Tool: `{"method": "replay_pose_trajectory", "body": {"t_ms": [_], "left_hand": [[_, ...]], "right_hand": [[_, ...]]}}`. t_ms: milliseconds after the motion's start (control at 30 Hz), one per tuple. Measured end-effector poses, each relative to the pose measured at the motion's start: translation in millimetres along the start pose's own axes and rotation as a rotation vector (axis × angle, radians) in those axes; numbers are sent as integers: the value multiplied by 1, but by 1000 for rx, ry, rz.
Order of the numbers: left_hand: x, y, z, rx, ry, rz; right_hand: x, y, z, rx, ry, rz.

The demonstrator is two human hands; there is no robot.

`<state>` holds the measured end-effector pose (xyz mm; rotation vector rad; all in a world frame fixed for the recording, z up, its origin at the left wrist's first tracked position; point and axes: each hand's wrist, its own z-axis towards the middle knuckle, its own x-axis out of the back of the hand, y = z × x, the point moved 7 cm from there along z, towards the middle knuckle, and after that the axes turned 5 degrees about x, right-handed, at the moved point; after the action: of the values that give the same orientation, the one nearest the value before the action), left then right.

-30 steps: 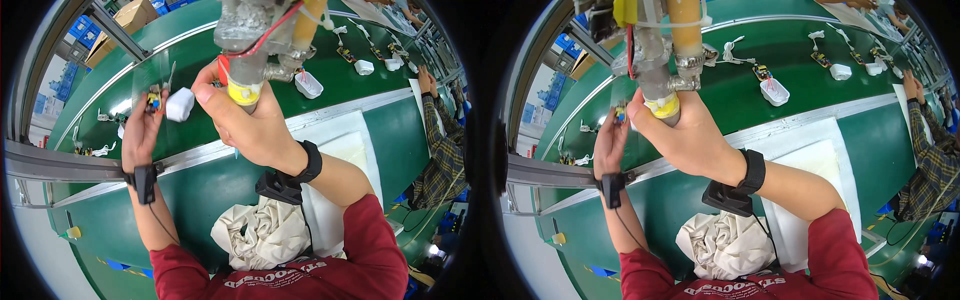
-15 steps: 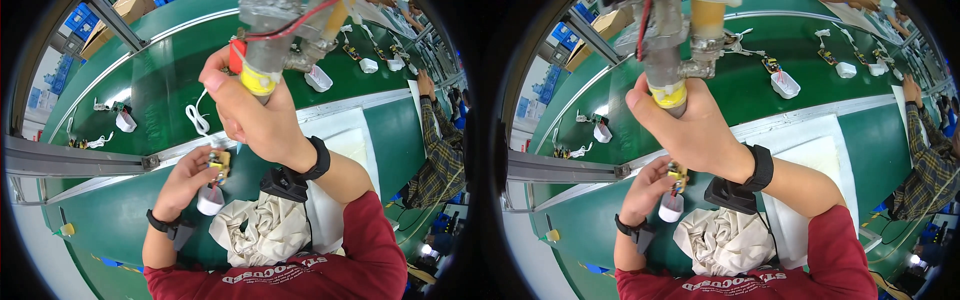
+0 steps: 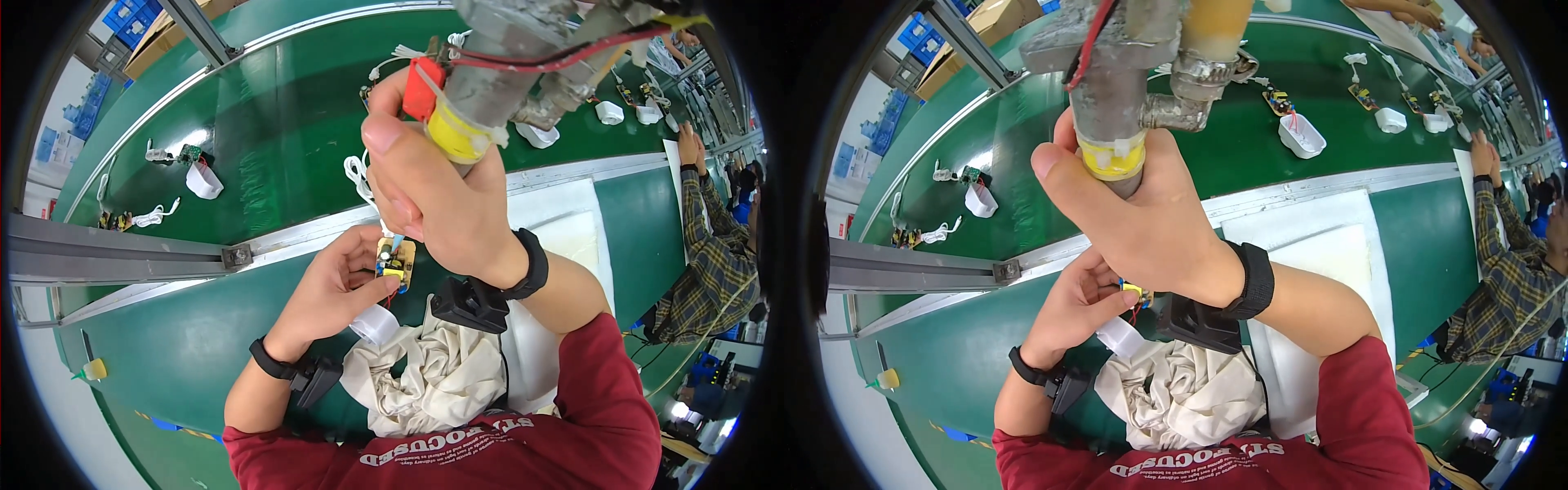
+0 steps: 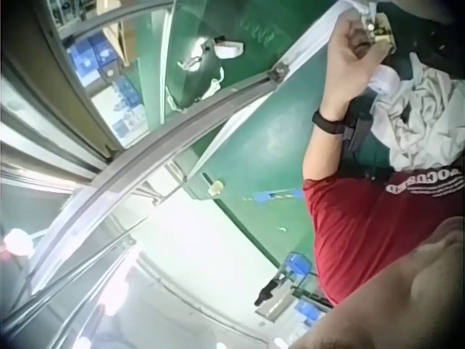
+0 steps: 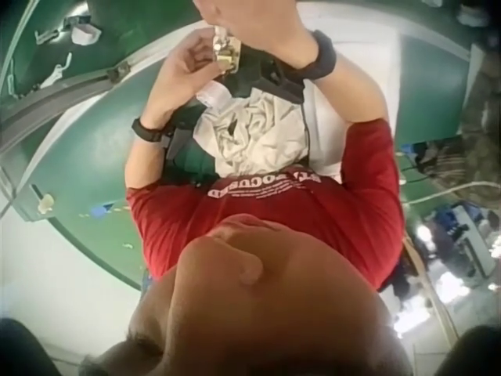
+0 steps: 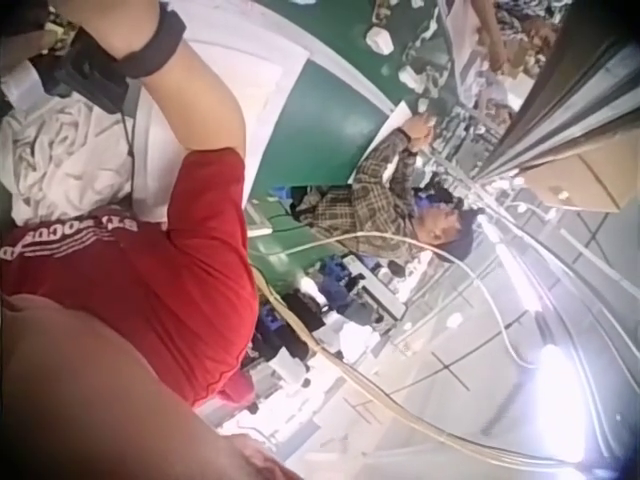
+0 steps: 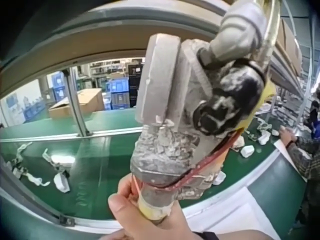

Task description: The person picks up a circuit board and places it into a white plastic housing, then applies glue from a handheld dispenser to the components. This process is repeated for several units, which are then set aside on the green conveyor belt.

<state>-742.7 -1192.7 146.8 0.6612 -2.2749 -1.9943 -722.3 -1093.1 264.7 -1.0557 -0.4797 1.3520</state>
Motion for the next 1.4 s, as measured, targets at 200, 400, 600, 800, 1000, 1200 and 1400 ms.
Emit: {"method": "replay_pose_trajectory", "body": {"t_ms": [200, 400, 600, 800, 1000, 1200, 1400], "left_hand": [[3, 2, -4, -38, 2, -4], [6, 6, -9, -46, 2, -2], [10, 5, -13, -31, 5, -4], [15, 6, -18, -36, 0, -15], [18, 4, -24, 68, -18, -20], [22, -2, -29, 112, -41, -34], [29, -1, -32, 67, -26, 11]], "right_hand": [[-6, 4, -3, -2, -14, 29], [-12, 10, -5, -6, -13, 44], [-18, 12, -5, -6, 5, 54], [-25, 12, -4, 0, -5, 27], [-32, 15, -3, 58, -64, -15], [-38, 19, -3, 55, -79, 1], [-45, 16, 2, 84, -85, -21]]}}
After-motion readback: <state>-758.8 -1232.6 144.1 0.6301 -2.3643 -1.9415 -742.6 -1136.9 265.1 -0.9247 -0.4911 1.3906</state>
